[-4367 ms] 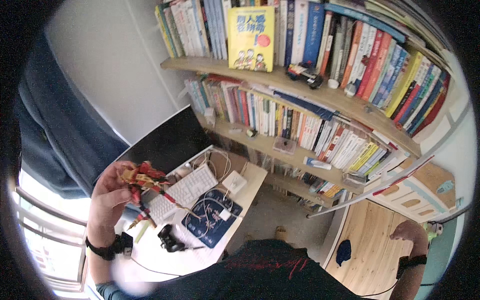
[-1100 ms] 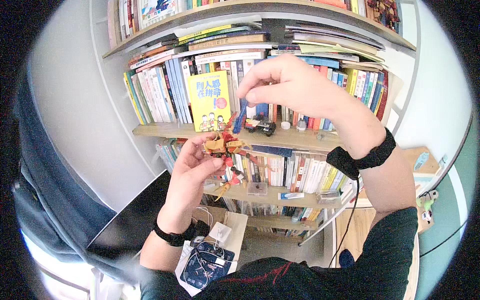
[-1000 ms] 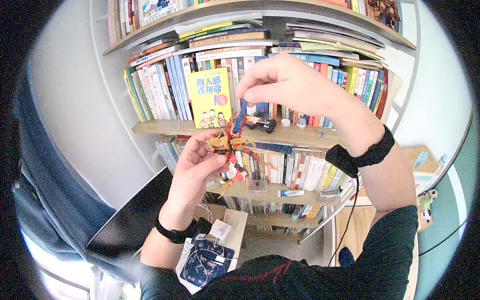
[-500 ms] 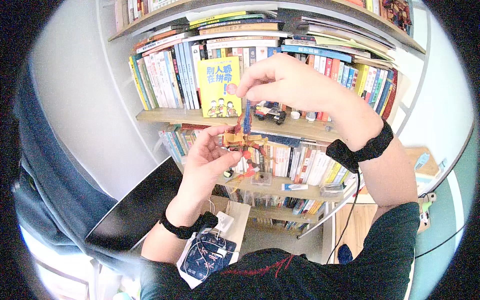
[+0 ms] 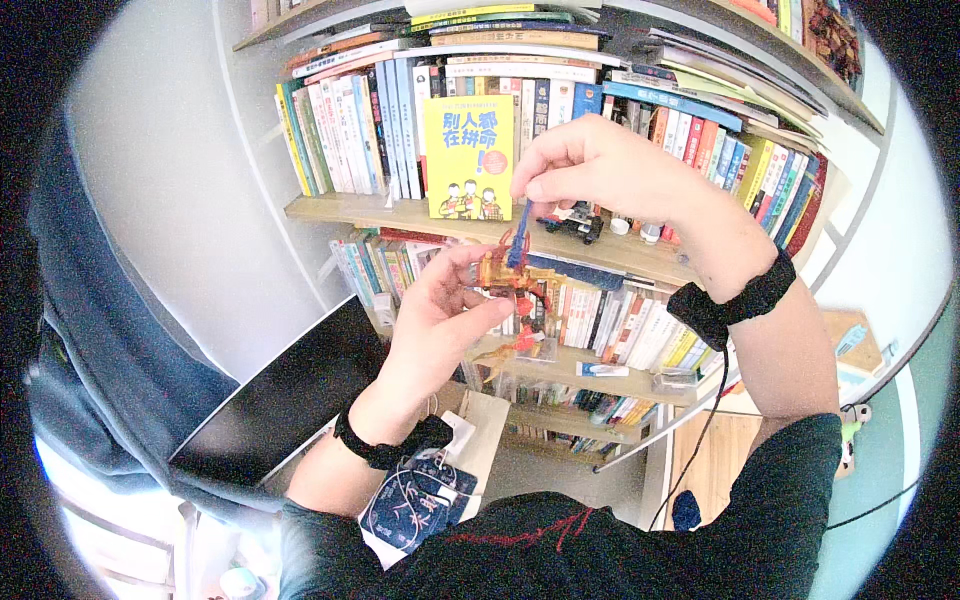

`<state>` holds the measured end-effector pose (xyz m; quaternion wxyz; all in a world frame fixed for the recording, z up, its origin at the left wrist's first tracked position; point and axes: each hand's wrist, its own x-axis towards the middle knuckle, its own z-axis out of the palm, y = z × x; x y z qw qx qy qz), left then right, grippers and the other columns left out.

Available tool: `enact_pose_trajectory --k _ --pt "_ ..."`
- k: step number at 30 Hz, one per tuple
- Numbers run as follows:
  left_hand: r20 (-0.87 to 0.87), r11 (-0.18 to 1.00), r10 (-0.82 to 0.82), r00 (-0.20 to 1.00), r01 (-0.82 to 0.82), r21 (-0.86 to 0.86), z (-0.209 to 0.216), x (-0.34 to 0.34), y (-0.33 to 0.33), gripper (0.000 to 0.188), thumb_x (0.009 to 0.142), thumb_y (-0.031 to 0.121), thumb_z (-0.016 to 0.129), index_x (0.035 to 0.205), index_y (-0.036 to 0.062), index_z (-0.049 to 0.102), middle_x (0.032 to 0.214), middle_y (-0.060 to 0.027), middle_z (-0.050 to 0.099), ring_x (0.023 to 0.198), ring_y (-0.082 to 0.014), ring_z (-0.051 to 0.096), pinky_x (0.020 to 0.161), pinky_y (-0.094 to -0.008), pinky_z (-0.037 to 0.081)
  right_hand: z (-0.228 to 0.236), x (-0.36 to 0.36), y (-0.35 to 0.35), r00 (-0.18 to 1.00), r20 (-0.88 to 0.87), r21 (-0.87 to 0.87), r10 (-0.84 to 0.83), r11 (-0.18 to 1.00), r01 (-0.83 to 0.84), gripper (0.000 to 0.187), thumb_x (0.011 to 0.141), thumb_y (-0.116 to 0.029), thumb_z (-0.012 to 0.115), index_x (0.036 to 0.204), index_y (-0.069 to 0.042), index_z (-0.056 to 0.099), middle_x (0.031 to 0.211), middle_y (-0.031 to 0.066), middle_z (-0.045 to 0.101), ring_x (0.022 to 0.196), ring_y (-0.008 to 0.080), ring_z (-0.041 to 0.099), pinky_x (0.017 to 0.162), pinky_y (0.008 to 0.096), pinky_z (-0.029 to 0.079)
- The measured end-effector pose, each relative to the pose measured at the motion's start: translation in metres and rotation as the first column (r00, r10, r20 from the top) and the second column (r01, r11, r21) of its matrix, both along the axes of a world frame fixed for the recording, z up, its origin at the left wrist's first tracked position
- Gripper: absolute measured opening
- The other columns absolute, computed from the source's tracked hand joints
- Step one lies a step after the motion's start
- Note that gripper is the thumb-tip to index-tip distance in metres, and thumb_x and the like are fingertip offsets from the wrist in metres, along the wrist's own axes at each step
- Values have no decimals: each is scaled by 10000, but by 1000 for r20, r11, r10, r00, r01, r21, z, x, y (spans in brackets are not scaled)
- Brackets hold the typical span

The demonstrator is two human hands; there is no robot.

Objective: The person assembles a toy figure by attaching small components like a wing and a tailpiece to its body by hand, then places it on a shelf.

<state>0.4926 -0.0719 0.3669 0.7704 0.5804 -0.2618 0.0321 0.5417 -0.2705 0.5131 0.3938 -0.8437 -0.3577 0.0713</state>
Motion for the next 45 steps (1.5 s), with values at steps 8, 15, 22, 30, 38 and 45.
enact_pose_trajectory --k 8,15,22,30,38,45 --pt "-48 997 -68 997 66 -49 -4 6 4 454 840 -30 629 1258 30 461 1093 -89 629 938 -152 651 756 -269 532 -9 4 0 1000 11 8 -21 1000 21 162 898 -130 606 977 -1 662 849 44 677 766 96 633 678 226 492" --pt "-305 950 -243 921 162 -267 -5 8 12 392 907 101 544 1284 38 456 1113 -96 600 861 -160 633 789 -304 531 -17 11 -2 999 -16 31 -42 999 42 158 911 -130 587 967 -1 658 813 32 667 752 90 615 679 227 484" --pt "-274 925 -292 916 199 -323 -10 10 14 432 940 317 479 1263 31 457 1153 -128 608 956 -280 661 786 -352 562 -22 10 0 999 -28 26 -42 999 43 176 913 -152 590 967 0 662 798 33 665 746 90 616 674 227 480" --pt "-329 979 -160 930 108 -171 -7 2 5 287 919 190 596 1168 81 506 1082 -90 636 912 -200 671 753 -285 550 -29 12 -3 999 -5 -1 -36 999 36 143 907 -159 595 940 -38 664 775 4 652 713 78 598 661 233 486" --pt "-392 974 -160 906 79 -213 -19 4 1 246 905 123 599 1140 89 534 1042 -53 636 868 -160 660 734 -299 531 -34 9 -7 997 30 30 -69 997 68 158 913 -144 586 954 -14 665 781 26 658 716 81 604 638 222 466" --pt "-415 968 -169 894 71 -241 -25 -1 -5 248 917 126 568 1156 85 517 1027 -53 643 867 -152 647 771 -297 501 -33 -2 -13 990 16 44 -143 989 143 173 918 -171 583 962 -25 665 788 22 662 722 78 613 630 216 456"
